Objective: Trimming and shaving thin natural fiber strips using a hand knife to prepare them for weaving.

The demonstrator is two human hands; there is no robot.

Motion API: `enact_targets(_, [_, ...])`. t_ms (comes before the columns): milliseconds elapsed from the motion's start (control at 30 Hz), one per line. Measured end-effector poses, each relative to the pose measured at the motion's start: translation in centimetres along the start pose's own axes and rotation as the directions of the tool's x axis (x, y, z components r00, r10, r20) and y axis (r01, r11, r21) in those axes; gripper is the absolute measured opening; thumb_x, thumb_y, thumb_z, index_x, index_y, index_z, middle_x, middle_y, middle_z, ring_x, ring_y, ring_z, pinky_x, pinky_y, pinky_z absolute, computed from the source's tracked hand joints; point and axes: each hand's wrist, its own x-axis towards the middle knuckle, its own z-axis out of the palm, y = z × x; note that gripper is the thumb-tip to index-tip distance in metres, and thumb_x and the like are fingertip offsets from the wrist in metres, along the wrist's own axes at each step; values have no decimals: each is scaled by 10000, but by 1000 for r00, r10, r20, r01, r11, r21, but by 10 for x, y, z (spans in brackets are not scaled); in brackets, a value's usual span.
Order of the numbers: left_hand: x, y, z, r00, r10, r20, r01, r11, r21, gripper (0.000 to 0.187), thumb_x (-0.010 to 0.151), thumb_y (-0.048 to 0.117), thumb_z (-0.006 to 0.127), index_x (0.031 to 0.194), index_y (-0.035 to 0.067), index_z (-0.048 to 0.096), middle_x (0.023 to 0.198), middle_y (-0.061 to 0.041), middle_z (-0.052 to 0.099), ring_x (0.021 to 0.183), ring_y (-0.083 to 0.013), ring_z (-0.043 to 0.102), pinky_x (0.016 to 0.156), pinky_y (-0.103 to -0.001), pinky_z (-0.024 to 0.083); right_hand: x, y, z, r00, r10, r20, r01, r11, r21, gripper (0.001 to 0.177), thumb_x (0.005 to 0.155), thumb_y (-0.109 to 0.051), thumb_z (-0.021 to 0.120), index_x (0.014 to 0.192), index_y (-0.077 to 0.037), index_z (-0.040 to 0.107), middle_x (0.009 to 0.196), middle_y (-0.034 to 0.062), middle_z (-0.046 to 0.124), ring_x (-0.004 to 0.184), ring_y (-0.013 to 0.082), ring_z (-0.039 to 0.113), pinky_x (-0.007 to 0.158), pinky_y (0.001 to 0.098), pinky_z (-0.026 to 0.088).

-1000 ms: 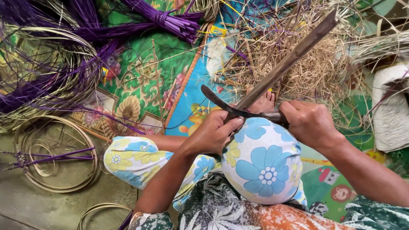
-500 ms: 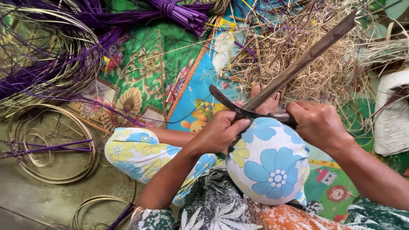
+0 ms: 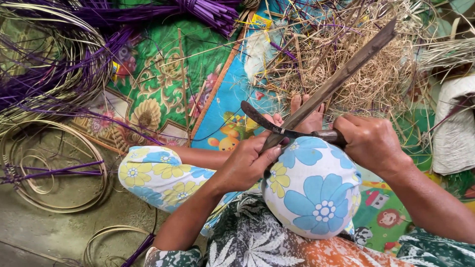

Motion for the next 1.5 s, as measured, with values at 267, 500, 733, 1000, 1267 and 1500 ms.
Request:
enact_targets(267, [-11,1,-4,999,46,0,-46,999,8,201,1015,79,531,1138,-27,650,954,-34,638,756,-123,538,647,-285,458,2,-1,-1,1000,3,7,-4,1000,26,161,865,-135,748,832,-103,594,736,12,666,542,184,595,523,361,485])
enact_targets(500, [-24,0,-6,999,-43,2,43,999,20,252,1018,123,532,1196,-9,652,888,-27,640,756,-117,552,653,-280,473,3,1,0,1000,-12,-6,13,999,41,201,865,-170,761,784,-124,583,677,3,637,509,171,563,495,362,450])
enact_targets(733, [-28,0,-5,999,-50,-18,50,999,13,161,1024,123,541,1048,1,643,838,-17,618,704,-111,511,631,-284,457,4,0,-2,1000,-22,-4,22,1000,9,190,853,-162,755,799,-114,579,700,11,637,539,192,580,536,367,471])
enact_targets(1000, [-71,-4,-14,987,-162,-8,161,985,-58,247,994,108,553,1205,27,652,826,-8,605,676,-118,476,604,-284,401,-4,6,6,998,68,6,-68,992,106,241,906,-200,780,751,-116,616,675,-20,660,462,128,524,436,336,421])
enact_targets(1267, [-142,-29,-29,954,-294,-54,294,956,3,275,984,200,574,1151,29,709,710,5,581,619,-136,493,565,-308,395,-12,13,7,986,160,37,-164,971,173,287,917,-162,795,725,-82,597,643,0,647,467,145,509,451,350,394])
enact_targets(1500, [-123,-66,-35,935,-288,-208,284,957,-51,309,947,180,606,1203,42,712,742,8,609,637,-111,502,581,-274,421,-3,5,6,996,93,3,-93,992,87,135,938,-70,786,864,-59,674,760,9,712,511,140,566,462,324,434])
